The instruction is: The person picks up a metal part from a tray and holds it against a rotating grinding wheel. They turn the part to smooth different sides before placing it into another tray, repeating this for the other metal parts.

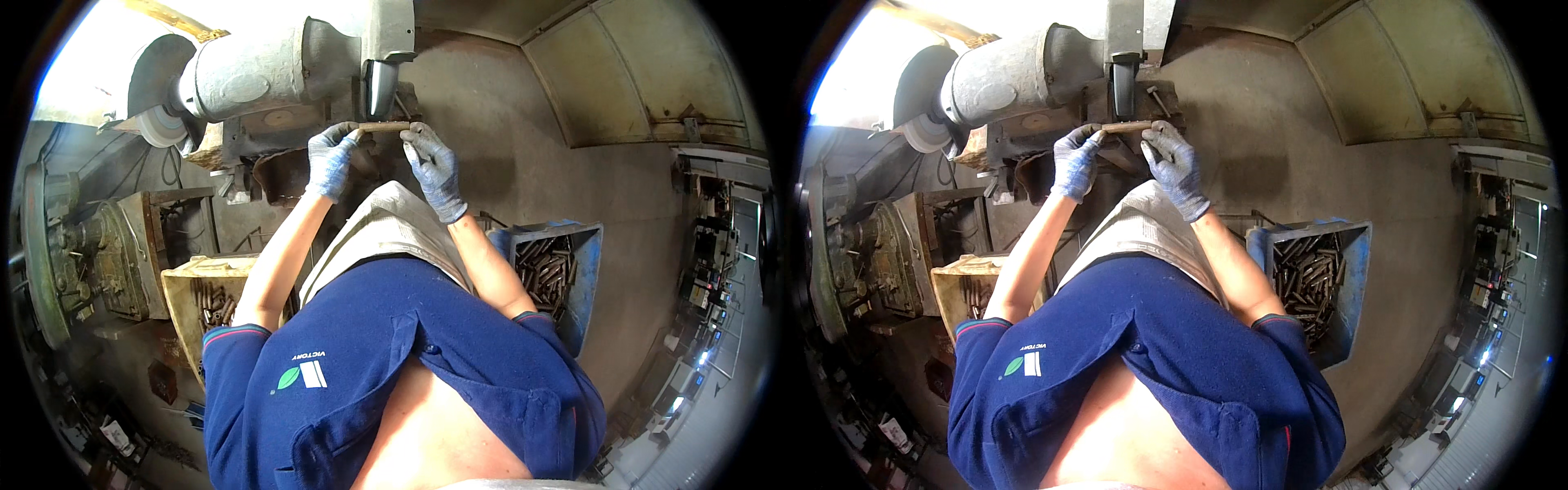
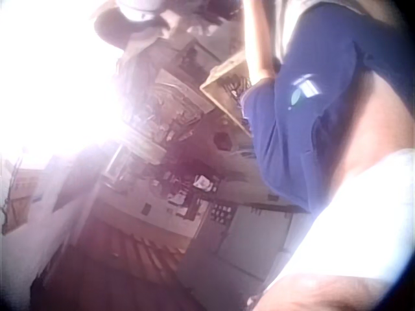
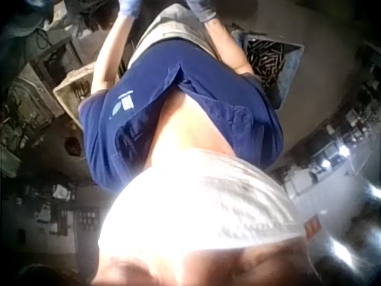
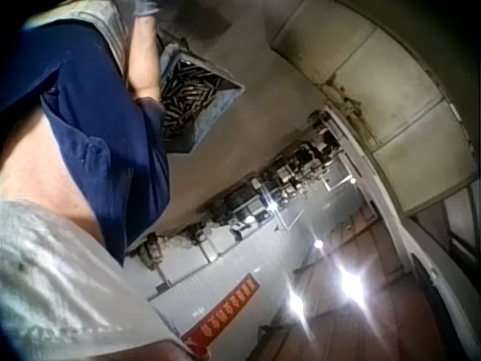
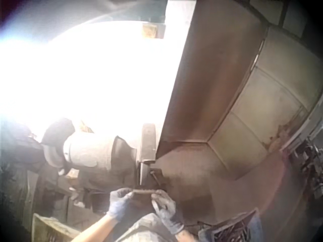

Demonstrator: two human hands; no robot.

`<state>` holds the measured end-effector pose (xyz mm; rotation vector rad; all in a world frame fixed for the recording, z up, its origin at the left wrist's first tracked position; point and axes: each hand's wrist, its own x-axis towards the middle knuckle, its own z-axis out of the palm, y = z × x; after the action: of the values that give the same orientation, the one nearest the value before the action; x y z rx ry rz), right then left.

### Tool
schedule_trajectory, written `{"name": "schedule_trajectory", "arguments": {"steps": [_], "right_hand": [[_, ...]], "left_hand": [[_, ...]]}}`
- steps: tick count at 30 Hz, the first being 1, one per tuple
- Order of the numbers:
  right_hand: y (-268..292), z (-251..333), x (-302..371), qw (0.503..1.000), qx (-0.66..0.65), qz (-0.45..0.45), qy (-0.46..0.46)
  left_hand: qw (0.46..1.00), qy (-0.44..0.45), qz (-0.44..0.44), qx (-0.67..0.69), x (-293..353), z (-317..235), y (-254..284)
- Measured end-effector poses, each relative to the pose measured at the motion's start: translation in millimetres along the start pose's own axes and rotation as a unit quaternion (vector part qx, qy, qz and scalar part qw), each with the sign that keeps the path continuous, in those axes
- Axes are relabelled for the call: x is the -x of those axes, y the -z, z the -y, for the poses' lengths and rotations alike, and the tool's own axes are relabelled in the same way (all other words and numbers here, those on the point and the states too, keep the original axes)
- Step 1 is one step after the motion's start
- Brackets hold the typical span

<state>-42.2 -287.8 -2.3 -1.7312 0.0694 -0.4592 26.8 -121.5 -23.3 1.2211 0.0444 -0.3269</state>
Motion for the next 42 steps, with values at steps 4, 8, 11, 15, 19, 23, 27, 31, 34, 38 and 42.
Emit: {"name": "schedule_trajectory", "arguments": {"steps": [4, 8, 11, 15, 19, 23, 27, 31, 34, 38, 42], "right_hand": [[12, -27, -5, 0.999, 0.009, -0.019, -0.044], [22, -35, -12, 0.999, 0.018, -0.019, -0.032], [21, -35, -15, 0.999, 0.022, -0.019, -0.038], [13, -36, -16, 0.997, 0.002, -0.012, -0.079], [-5, -30, -17, 0.995, 0.023, 0.013, -0.094], [-26, -44, -17, 0.994, -0.024, 0.005, -0.103], [-38, -54, -16, 0.995, -0.043, -0.004, -0.092], [-27, -53, -16, 0.991, -0.062, -0.012, -0.116], [-8, -61, -18, 0.986, -0.076, -0.036, -0.146], [-4, -59, -20, 0.976, -0.122, -0.045, -0.176], [-14, -65, -19, 0.975, -0.107, -0.021, -0.193]], "left_hand": [[0.999, 0.013, -0.032, 0.018, -4, 10, -23], [0.996, 0.055, -0.051, 0.054, -16, 31, -30], [0.994, 0.050, -0.051, 0.086, -19, 36, -33], [0.994, 0.036, -0.064, 0.082, -22, 38, -27], [0.995, 0.021, -0.091, 0.043, -27, 49, 0], [0.995, 0.012, -0.091, 0.031, -33, 53, 27], [0.994, 0.024, -0.102, 0.040, -34, 43, 32], [0.995, 0.019, -0.090, 0.040, -33, 39, 17], [0.994, 0.042, -0.089, -0.038, -33, 34, -8], [0.996, 0.039, -0.073, 0.018, -43, 55, -8], [0.995, 0.054, -0.088, 0.006, -44, 47, 4]]}}
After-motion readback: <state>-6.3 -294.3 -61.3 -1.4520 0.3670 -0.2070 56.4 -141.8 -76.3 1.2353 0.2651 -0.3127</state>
